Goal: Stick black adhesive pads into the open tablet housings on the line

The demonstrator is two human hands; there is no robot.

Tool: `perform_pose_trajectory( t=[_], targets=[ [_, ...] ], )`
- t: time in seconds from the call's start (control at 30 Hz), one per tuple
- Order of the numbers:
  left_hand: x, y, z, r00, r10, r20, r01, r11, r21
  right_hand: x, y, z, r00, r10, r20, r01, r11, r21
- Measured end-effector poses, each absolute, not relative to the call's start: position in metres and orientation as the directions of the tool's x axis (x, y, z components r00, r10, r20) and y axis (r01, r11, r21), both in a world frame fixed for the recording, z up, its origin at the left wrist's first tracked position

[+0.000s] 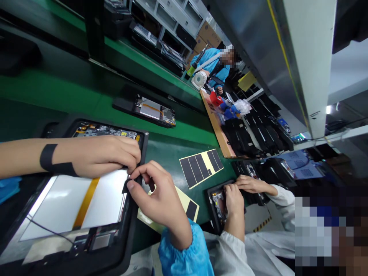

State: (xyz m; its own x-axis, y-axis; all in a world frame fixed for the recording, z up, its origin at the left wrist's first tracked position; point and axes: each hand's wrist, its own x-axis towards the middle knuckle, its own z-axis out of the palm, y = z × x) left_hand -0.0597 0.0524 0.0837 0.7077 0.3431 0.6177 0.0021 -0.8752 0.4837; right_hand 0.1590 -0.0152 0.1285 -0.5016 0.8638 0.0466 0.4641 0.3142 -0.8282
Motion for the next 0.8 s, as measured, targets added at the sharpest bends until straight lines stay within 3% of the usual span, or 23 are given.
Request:
perform_pose_trajectory(
  t=[0.47,0.6,0.7,0.8],
  targets=[
    [-0.059,0.051,0.087,0.669,0.374,0.642,0.031,-0.878,0.478,0.149,-0.023,0.120,-0.370,0.924,0.091,0.626,0.320,-0.711],
    [-0.061,0.048,0.093,0.669,0.431,0.605,0.079,-0.851,0.519,0.144,-0.033,0.112,-0.285,0.930,0.233,0.655,0.366,-0.662],
    [-0.062,0.048,0.098,0.706,0.424,0.567,0.091,-0.849,0.521,0.148,-0.048,0.114,-0.376,0.873,0.311,0.669,0.488,-0.561],
    [-0.064,0.050,0.099,0.736,0.403,0.543,0.075,-0.847,0.527,0.159,-0.067,0.124,-0.564,0.795,0.224,0.687,0.602,-0.406]
  ],
)
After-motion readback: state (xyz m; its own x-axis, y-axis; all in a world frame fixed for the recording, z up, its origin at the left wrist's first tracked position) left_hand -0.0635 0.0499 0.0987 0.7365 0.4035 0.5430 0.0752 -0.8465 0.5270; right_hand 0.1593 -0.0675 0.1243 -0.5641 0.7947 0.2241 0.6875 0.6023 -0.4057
